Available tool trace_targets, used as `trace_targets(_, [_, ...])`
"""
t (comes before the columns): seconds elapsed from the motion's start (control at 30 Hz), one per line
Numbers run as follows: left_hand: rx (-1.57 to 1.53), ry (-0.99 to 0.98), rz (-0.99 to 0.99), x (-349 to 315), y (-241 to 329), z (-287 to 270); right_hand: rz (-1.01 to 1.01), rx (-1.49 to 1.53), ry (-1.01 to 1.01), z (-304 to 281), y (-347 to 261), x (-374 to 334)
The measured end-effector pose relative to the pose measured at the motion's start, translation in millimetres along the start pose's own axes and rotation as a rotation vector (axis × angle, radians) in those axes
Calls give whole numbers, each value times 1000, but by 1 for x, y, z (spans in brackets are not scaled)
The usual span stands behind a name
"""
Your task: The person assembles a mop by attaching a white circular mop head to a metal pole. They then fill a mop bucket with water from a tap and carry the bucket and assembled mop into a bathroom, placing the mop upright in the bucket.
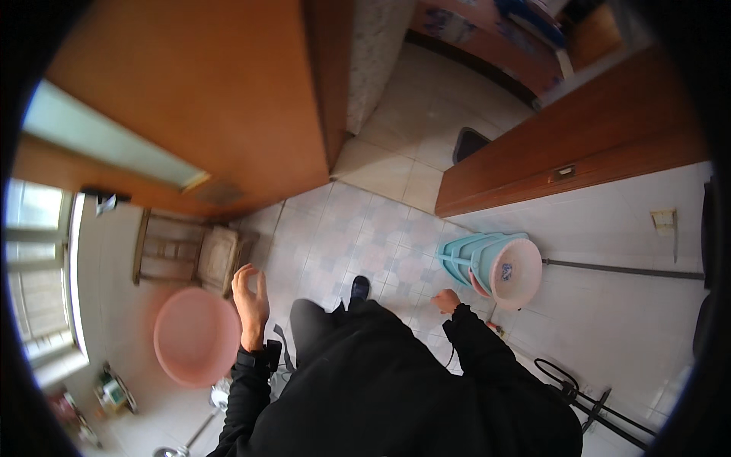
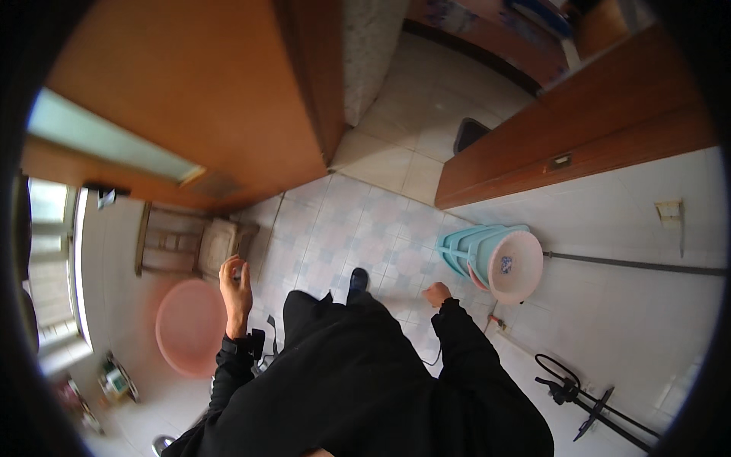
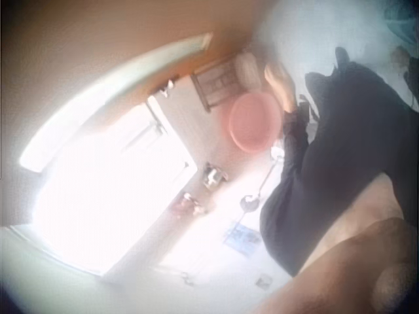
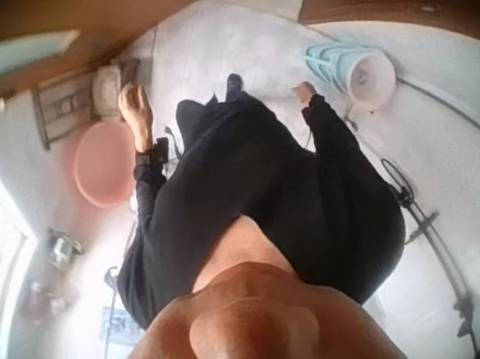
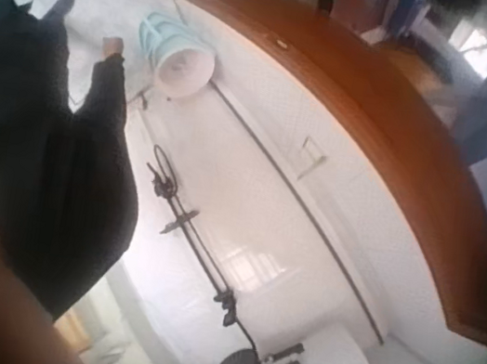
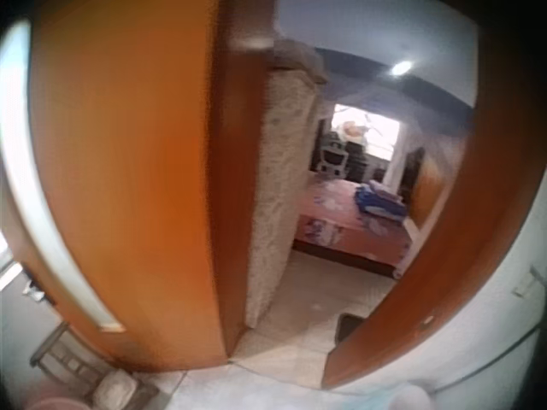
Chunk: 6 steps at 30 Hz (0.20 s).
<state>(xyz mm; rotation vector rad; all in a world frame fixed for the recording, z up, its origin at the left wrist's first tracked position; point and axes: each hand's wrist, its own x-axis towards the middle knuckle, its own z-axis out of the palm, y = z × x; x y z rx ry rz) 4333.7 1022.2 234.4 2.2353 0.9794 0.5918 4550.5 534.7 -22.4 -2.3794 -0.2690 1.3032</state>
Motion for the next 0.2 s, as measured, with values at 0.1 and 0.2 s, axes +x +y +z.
trace_targets(0.1, [5, -140, 59, 45, 41, 50, 45, 63, 141, -60, 13, 23])
trace_targets(0.2, [-33, -243, 25, 110, 44, 83, 87, 107, 252, -95, -12, 54])
